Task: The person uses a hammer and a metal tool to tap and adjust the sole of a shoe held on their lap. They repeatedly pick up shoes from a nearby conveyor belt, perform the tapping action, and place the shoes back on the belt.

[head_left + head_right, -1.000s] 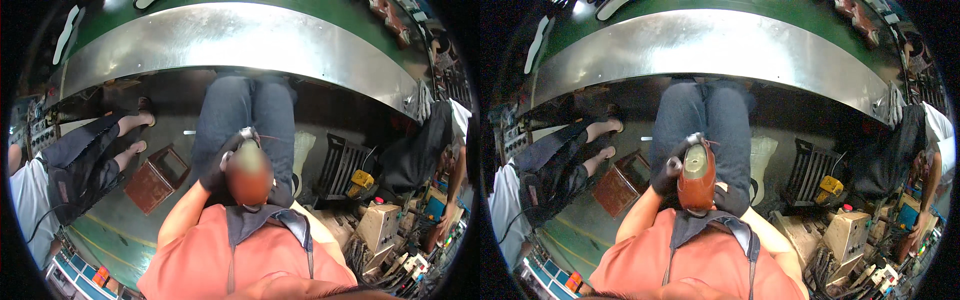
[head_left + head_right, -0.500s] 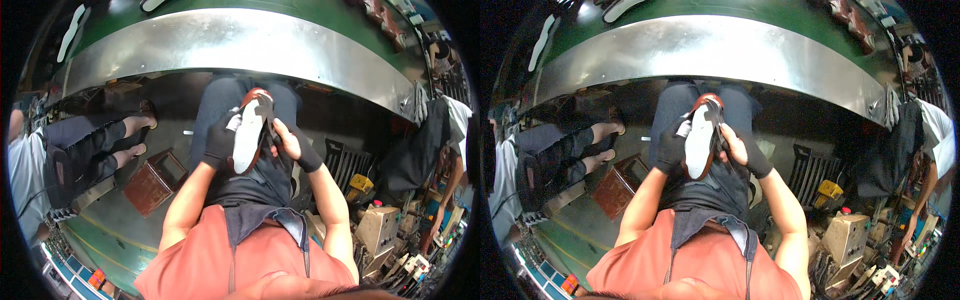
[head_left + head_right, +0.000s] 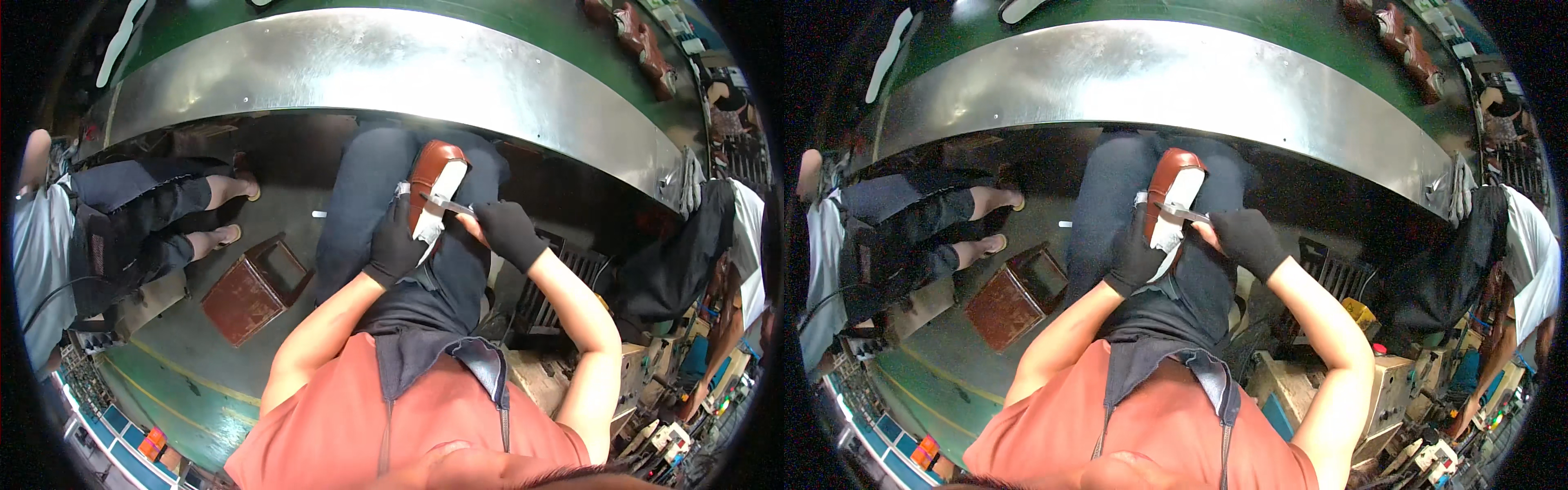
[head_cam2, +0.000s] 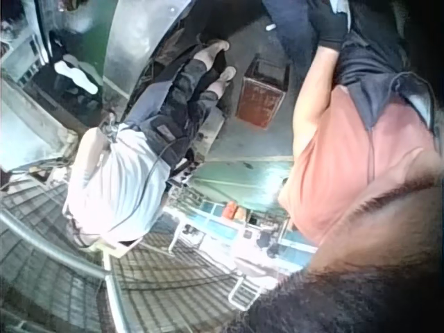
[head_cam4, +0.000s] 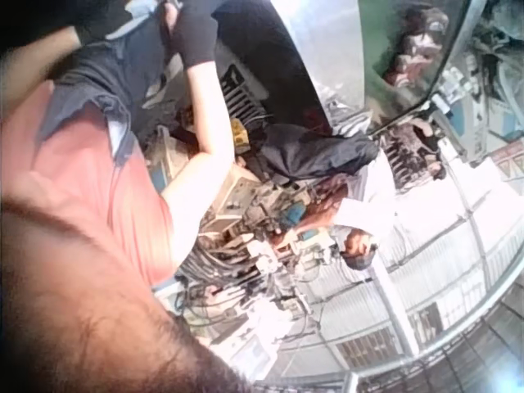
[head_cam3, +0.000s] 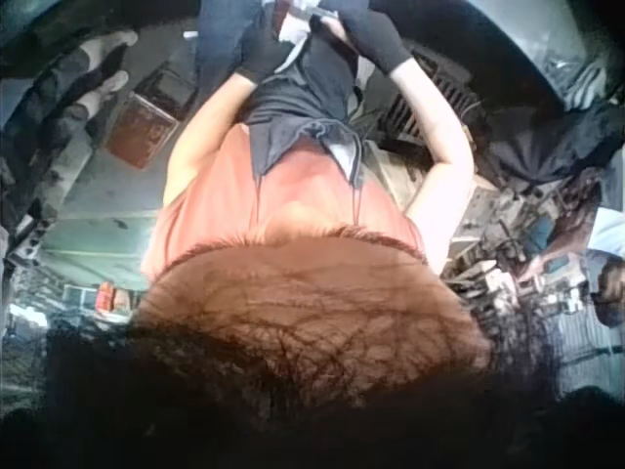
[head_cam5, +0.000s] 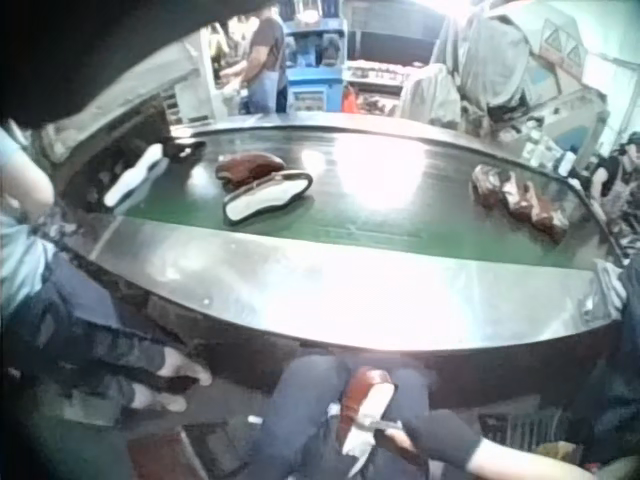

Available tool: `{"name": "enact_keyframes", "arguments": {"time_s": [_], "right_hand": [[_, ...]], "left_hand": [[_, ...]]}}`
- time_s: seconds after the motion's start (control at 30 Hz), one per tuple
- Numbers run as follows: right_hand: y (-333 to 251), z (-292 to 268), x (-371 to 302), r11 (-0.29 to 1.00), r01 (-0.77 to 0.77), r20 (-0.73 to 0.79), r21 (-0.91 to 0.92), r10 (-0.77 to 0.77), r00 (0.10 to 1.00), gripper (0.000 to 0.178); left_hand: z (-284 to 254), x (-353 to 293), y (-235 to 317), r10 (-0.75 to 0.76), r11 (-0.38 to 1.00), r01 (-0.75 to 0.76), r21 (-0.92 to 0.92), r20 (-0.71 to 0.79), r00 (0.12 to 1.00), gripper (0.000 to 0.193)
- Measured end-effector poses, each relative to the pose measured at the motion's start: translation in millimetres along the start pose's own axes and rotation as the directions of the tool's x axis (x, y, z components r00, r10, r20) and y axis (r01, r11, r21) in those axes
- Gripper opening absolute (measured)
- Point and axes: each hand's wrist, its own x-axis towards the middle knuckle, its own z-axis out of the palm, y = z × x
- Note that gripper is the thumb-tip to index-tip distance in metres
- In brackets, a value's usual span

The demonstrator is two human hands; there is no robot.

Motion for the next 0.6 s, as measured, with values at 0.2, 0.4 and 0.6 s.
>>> {"name": "enact_keyframes", "arguments": {"time_s": [0.2,0.4,0.6], "right_hand": [[-1,-12,9,0.625,-0.436,0.489,0.647,0.098,0.867,0.043],[6,-84,19,0.976,-0.07,0.465,0.207,-0.035,0.885,0.048],[-67,-101,17,0.902,0.288,-0.142,0.321,-0.255,0.956,0.031]], "left_hand": [[-14,39,-3,-0.225,0.594,0.389,-0.705,0.319,0.921,0.053],[-18,40,20,-0.228,0.972,0.234,-0.021,0.155,0.961,0.054],[-21,28,-18,-0.012,0.97,0.04,-0.241,0.118,0.993,0.079]]}}
